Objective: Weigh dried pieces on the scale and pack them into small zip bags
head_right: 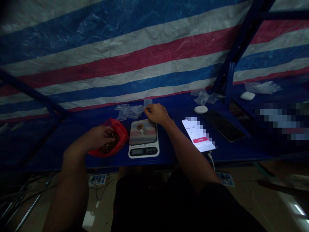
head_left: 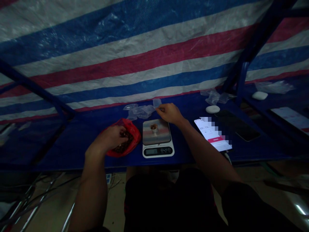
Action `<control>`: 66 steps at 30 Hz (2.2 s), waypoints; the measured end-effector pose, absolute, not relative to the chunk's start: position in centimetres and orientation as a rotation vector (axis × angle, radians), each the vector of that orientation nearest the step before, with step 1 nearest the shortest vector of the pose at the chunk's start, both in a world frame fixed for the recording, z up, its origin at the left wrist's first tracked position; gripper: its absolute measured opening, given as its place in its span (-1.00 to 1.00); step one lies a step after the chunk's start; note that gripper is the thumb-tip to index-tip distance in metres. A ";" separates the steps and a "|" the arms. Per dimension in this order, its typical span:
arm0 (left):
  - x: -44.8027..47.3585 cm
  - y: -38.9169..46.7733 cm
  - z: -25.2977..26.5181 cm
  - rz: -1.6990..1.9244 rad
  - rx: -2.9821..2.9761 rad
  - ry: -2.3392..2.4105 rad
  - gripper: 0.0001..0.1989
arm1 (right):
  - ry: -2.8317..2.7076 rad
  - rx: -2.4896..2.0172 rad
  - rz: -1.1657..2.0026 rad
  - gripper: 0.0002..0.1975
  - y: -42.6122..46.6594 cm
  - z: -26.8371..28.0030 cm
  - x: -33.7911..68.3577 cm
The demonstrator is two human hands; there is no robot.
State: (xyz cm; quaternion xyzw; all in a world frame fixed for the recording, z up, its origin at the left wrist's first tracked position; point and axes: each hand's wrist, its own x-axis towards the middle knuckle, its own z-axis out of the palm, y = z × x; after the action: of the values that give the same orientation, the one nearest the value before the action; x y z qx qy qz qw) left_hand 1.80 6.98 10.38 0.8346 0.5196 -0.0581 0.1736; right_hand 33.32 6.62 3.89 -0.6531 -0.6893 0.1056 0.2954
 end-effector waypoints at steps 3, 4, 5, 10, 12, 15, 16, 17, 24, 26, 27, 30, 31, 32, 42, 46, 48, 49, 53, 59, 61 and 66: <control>1.5 7.1 9.1 -0.119 2.323 1.446 -0.76 | -1.843 -1.732 0.280 -0.60 6.6 3.9 33.2; 1.6 7.0 9.0 -0.089 2.320 1.452 -0.77 | -1.845 -1.731 0.277 -0.60 6.6 3.9 33.2; 1.8 6.9 9.0 -0.063 2.325 1.455 -0.79 | -1.844 -1.731 0.271 -0.60 6.6 3.9 33.3; 1.5 6.7 10.1 0.030 2.390 1.484 -0.77 | -1.837 -1.735 0.273 -0.60 6.6 3.8 33.4; 1.2 6.8 10.5 0.048 2.394 1.512 -0.74 | -1.838 -1.734 0.281 -0.60 6.6 3.8 33.4; 1.1 6.7 10.9 0.025 2.385 1.496 -0.72 | -1.841 -1.732 0.285 -0.58 6.7 3.7 33.3; 1.1 6.5 11.2 0.017 2.376 1.486 -0.72 | -1.841 -1.733 0.284 -0.58 6.7 3.7 33.3; 1.3 6.2 11.4 0.019 2.364 1.481 -0.71 | -1.842 -1.733 0.282 -0.58 6.7 3.6 33.3; 5.8 4.1 14.1 0.272 2.433 1.270 -0.69 | -1.865 -1.712 0.265 -0.58 6.7 3.5 33.3; 8.0 3.9 14.3 0.286 2.510 1.144 -0.73 | -1.863 -1.704 0.267 -0.59 6.7 3.5 33.2; 9.0 4.0 14.2 0.278 2.551 1.082 -0.75 | -1.861 -1.699 0.265 -0.59 6.7 3.5 33.3; 11.3 4.3 13.7 0.218 2.606 0.960 -0.78 | -1.852 -1.694 0.256 -0.59 6.7 3.5 33.3; 11.7 4.4 13.5 0.207 2.608 0.938 -0.78 | -1.850 -1.695 0.254 -0.59 6.7 3.6 33.3; 12.0 4.5 13.3 0.205 2.607 0.922 -0.78 | -1.848 -1.695 0.252 -0.59 6.7 3.6 33.3; 12.2 5.1 12.7 0.212 2.527 0.908 -0.76 | -1.854 -1.700 0.255 -0.60 6.6 4.0 33.2; 12.3 5.1 12.4 0.224 2.486 0.902 -0.74 | -1.852 -1.704 0.257 -0.60 6.7 3.7 33.3; 12.3 5.1 12.2 0.219 2.465 0.900 -0.73 | -1.857 -1.700 0.248 -0.60 6.7 3.7 33.3; 12.3 5.2 12.1 0.223 2.458 0.897 -0.72 | -1.860 -1.698 0.242 -0.60 6.7 3.7 33.3; 12.2 5.5 11.6 0.280 2.451 0.880 -0.70 | -1.860 -1.696 0.252 -0.59 6.7 3.6 33.3; 12.1 5.7 10.9 0.331 2.383 0.828 -0.72 | -1.838 -1.687 0.268 -0.61 6.9 3.4 33.3; 12.0 5.6 11.0 0.338 2.395 0.819 -0.74 | -1.833 -1.677 0.273 -0.60 6.8 3.4 33.3; 11.8 5.5 11.1 0.360 2.466 0.832 -0.70 | -1.844 -1.669 0.264 -0.60 6.8 3.5 33.3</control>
State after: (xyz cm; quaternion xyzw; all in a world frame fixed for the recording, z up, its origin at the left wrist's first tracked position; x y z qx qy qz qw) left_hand 11.84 5.47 11.12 0.9078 0.3061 0.1324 0.2544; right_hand 33.26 6.78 3.52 -0.6333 -0.6999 0.1001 0.3148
